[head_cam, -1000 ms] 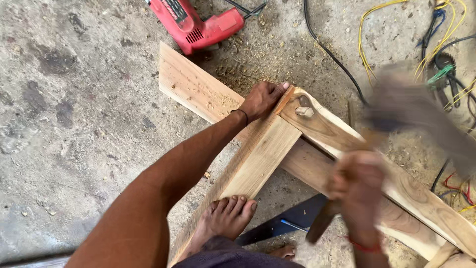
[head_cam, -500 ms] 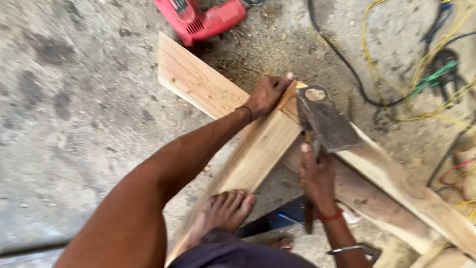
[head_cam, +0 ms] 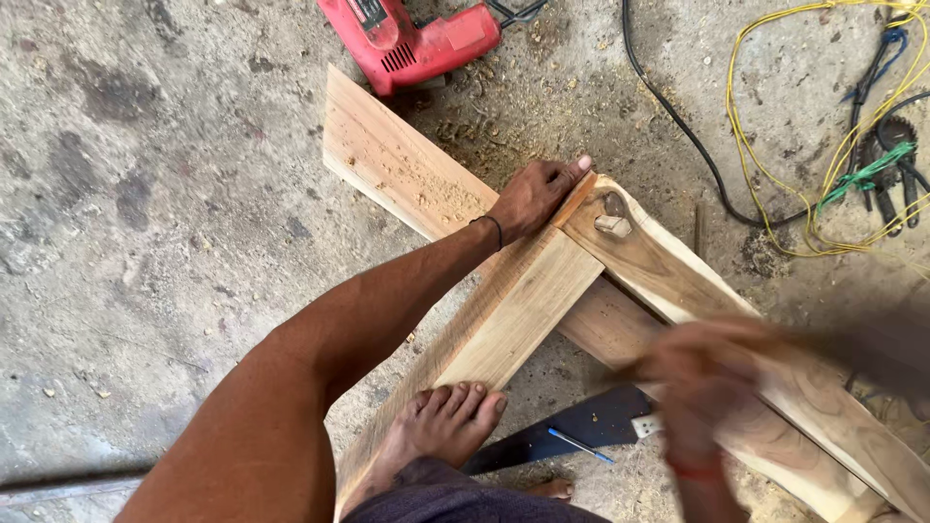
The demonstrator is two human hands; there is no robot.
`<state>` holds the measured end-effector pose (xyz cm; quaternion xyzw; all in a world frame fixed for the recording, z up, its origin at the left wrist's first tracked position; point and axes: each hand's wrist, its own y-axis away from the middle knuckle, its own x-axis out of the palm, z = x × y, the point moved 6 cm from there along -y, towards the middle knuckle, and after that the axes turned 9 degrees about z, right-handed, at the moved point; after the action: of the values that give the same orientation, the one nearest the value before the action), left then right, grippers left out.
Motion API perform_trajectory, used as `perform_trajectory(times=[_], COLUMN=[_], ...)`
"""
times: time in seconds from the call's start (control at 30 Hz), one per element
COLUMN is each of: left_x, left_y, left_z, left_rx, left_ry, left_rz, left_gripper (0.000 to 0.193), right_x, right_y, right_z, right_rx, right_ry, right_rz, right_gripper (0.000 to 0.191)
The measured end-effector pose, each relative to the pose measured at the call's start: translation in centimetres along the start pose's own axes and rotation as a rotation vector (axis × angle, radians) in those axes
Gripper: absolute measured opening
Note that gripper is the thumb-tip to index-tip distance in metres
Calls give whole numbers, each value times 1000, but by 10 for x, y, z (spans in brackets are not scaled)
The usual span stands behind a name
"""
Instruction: The person shapes a small wooden peg with a knife, carving it over a scrap block on the floor. They then fit wooden rails into a frame on the floor and drive the pegs into the joints using a hammer, adjusting the frame pieces by hand between strikes.
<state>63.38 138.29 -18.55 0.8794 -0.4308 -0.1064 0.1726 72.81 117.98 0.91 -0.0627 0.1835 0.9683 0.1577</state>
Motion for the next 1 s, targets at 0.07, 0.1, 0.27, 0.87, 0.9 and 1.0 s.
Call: perform_trajectory(times=[0.07, 0.1, 0.27, 0.87, 0.9, 1.0], left_x=[1, 4, 6, 4, 3, 4], left_y=[-1, -1, -6, -1, 0, -2], left_z=[1, 2, 7, 2, 1, 3], left_rx=[29, 39, 16, 40, 52, 55], left_ry=[13, 34, -38, -77, -71, -59], left_rz=[11, 22, -6, -7, -17, 21], left_gripper=[84, 84, 80, 82, 83, 85], right_x=[10, 11, 7, 9, 5, 1], right_y=[0, 3, 9, 3, 8, 25], right_z=[-29, -39, -71, -60, -71, -91], right_rx=[345, 429, 444, 315, 331, 392], right_ry=[157, 128, -73, 132, 160, 23], right_rz=[-38, -66, -122, -24, -30, -66], right_gripper=[47, 50, 50, 56, 61, 43])
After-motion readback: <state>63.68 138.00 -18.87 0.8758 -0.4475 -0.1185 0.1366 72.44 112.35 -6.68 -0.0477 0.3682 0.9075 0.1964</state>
